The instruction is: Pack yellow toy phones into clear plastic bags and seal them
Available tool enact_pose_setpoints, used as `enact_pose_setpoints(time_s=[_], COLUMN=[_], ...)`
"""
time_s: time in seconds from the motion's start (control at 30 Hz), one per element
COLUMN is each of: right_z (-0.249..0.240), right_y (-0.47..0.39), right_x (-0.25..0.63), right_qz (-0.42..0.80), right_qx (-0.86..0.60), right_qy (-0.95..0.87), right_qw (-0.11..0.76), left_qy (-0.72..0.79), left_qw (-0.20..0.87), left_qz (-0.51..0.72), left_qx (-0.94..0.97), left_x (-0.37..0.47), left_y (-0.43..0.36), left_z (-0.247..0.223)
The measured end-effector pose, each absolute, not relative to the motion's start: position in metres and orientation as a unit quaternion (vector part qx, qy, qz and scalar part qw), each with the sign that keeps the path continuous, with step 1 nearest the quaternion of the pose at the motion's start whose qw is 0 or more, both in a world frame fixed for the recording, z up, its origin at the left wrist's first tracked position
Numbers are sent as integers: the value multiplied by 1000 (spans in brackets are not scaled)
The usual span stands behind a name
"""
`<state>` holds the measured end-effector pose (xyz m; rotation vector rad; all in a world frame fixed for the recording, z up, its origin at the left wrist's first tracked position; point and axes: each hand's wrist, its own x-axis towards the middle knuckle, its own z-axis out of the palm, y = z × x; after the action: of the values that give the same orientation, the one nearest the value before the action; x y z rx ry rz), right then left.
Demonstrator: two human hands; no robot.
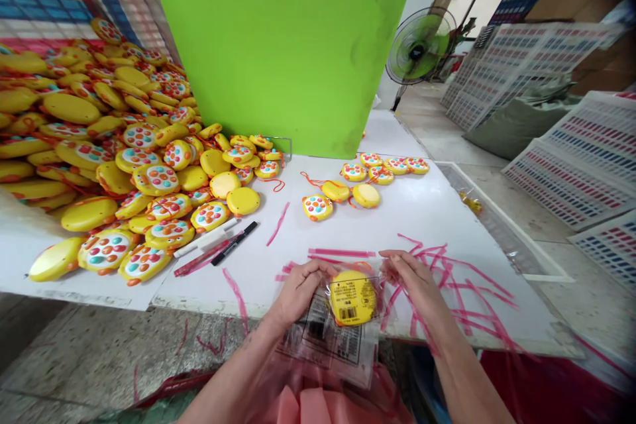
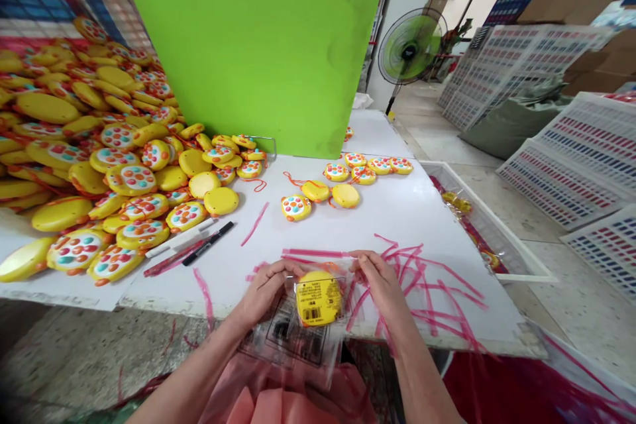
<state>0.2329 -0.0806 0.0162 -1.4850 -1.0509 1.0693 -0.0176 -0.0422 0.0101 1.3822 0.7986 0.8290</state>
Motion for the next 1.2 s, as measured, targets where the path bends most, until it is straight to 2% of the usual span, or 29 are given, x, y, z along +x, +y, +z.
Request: enact_pose_setpoints(time_s=[0.2, 0.53, 0.73, 0.8, 0.87, 0.97, 1.03, 1.1, 1.2], right_z=[27, 29, 24, 25, 31, 46, 55, 59, 52], right_y=[-86, -89, -87, -86, -84, -78, -71, -60, -38], right_x=[226, 225, 222, 241, 269, 307, 317, 313, 288], right_qz=[468, 520, 474, 448, 367, 165, 81, 79, 139], right_qx=[-614, -581, -609, -627, -672, -657, -602, -607, -670], right_qy=[-513, -498, -525, -516, -474, -335, -299, -341, -446], right_qw=[376, 379, 360, 373, 435, 655, 736, 714, 577], left_qy=[345, 330, 335, 357, 377, 393, 400, 403, 403], left_qw=[595, 654, 651, 621, 584, 534, 498, 474, 465], left_qz=[355, 385, 381, 371, 364, 353, 337, 323, 314], left_qx=[634, 561, 564, 591, 619, 660, 692, 713, 723], left_x=[-20, -12, -12, -12, -12, -11, -11, -10, -11], left_y=[-43, -41, -42, -42, -43, -43, -43, -44, -44], left_z=[16, -2, 3, 5, 6, 9, 11, 13, 12])
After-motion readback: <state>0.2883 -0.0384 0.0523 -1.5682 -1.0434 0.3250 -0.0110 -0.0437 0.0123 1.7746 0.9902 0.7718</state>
